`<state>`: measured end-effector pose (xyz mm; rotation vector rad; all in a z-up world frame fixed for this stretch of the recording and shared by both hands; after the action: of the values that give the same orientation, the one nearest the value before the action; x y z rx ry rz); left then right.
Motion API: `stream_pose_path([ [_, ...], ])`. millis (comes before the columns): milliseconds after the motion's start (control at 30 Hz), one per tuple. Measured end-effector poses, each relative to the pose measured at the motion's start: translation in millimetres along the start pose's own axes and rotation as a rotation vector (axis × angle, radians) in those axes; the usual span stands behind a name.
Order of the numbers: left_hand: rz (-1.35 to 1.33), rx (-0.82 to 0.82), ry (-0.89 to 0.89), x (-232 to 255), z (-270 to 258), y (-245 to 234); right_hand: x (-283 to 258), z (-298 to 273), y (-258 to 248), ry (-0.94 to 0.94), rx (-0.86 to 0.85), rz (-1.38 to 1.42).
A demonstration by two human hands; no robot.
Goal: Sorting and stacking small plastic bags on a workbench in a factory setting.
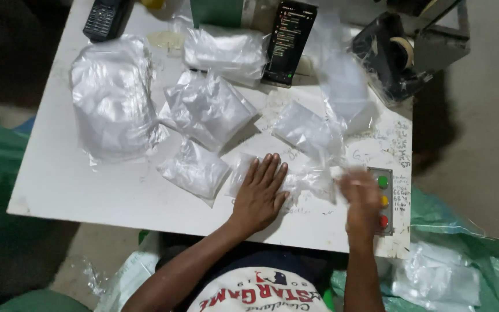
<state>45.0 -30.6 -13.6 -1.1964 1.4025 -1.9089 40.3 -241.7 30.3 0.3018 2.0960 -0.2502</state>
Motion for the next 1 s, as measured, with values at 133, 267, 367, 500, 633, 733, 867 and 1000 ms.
stream_pose_path([
  [133, -0.244, 0.331, 0.126, -8.5, -5.0, -28.5, -31.3, -33.2, 36.2, -0.739, 0.079, -0.185],
  [267, 0.028, 0.301, 0.062, -24.8, -13.7, -24.1, -24.3, -64.9, 150.0, -0.618, -0.470, -0.161],
  [367, 0.130, 0.062, 0.001, -28.3, -10.6, -29.4, 41.7, -0.6, 193.2, -0.687, -0.670, -0.512],
  [500, 0.101, -0.146, -0.136, -31.8, -8.7, -17.4, 32.1, -0.3, 180.8, -0.899, -0.525, -0.780],
  [633, 0.125, 0.093, -0.109, -28.4, -9.1, -16.9, 28.9, 7.6, 138.8, -0.919, -0.355, -1.117],
  [733, 0.114, 0.124, -0.126, -30.3, -11.3, -12.7, 21.0, -5.7, 88.3, -0.860, -0.298, -1.152],
  [867, 0.146, 0.225, -0.136, -30.6, -11.2, -16.2, 58.3, 21.2, 2.2, -0.950, 0.000, -1.235],
  [1000, 0.106, 0.335, -0.115, -24.8, -15.9, -12.4, 43.1, 9.4, -35.7, -0.697, 0.123, -0.916],
])
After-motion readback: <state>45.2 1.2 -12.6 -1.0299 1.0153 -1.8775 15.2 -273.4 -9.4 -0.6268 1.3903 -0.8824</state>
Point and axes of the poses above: each hand's wrist, its own z-axis towards the middle knuckle, its own y-axis out of the palm, x = y × z, the point moved 5 cm from there along z, towards the middle knuckle, and after that the axes turned 8 degrees about y, right-handed, at the moved point
